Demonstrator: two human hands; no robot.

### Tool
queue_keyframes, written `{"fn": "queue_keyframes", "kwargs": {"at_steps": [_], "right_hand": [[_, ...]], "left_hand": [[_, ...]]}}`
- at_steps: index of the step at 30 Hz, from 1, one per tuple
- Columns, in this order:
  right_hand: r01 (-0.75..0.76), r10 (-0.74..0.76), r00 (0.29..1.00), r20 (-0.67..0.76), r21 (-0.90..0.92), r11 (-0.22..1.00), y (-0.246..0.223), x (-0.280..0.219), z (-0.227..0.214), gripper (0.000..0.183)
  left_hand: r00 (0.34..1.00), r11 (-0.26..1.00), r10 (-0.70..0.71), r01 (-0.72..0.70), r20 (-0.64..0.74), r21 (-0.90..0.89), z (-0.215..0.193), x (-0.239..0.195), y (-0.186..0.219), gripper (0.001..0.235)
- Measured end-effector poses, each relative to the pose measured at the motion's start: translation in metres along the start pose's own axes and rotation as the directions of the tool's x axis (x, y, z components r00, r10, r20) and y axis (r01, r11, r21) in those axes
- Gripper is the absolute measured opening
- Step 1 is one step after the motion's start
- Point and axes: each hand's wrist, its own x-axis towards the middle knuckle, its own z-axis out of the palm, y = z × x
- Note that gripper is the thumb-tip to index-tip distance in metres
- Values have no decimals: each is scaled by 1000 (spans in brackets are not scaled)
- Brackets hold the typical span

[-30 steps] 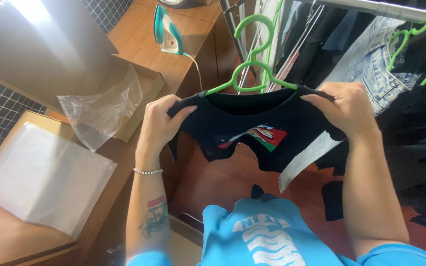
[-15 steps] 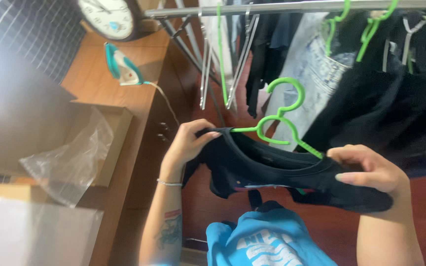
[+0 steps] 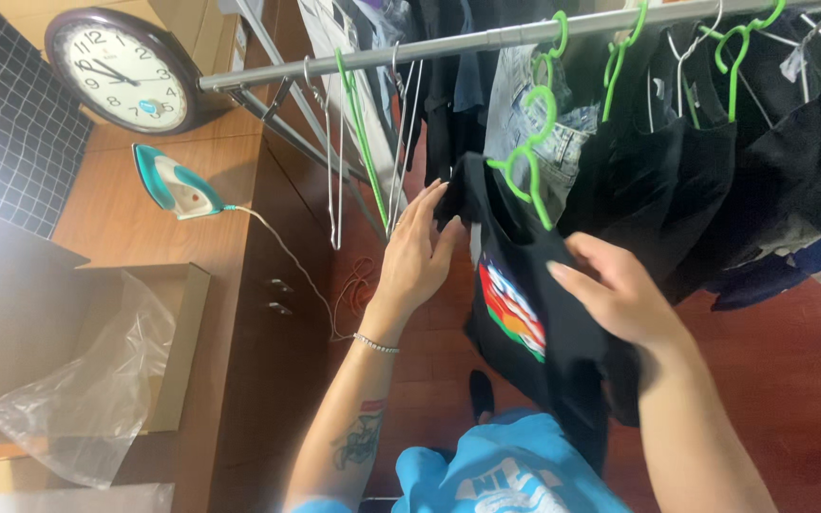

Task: The person unpacks clothing items from cardboard boxes and plastic bags, then hangs them on a clothes rack. They handle a black t-shirt and a pair of light-colored pants, placing each on a hanger and arranging them on the rack.

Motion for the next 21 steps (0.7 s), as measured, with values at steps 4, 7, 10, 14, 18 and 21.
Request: {"fn": "queue_keyframes", "kwargs": {"at_steps": [4, 7, 10, 14, 18, 21], "right_hand": [[-29, 13, 992, -129, -120, 992, 24, 50, 18, 23], [-33, -19, 975, -222, -227, 973, 34, 90, 27, 29], [-27, -78, 958, -277, -356, 934, 42, 128, 31, 28], [-65, -82, 942, -325, -416, 907, 62, 167, 40, 28], [-62, -94, 948, -305, -464, 883, 85, 188, 47, 28], [-64, -93, 956, -278, -507, 860, 102, 194, 52, 29]], "left_hand": [[1000, 999, 16, -15, -21, 47, 6, 9, -8, 51], [999, 996, -6, 10, -43, 86, 9, 13, -17, 54], [999, 994, -14, 19, -49, 110, 8, 19, -19, 53], [998, 988, -26, 34, -57, 151, 12, 28, -28, 53], [996, 979, -4, 23, -93, 204, 20, 33, -37, 54], [994, 975, -1, 25, -108, 219, 20, 37, -41, 54]]}}
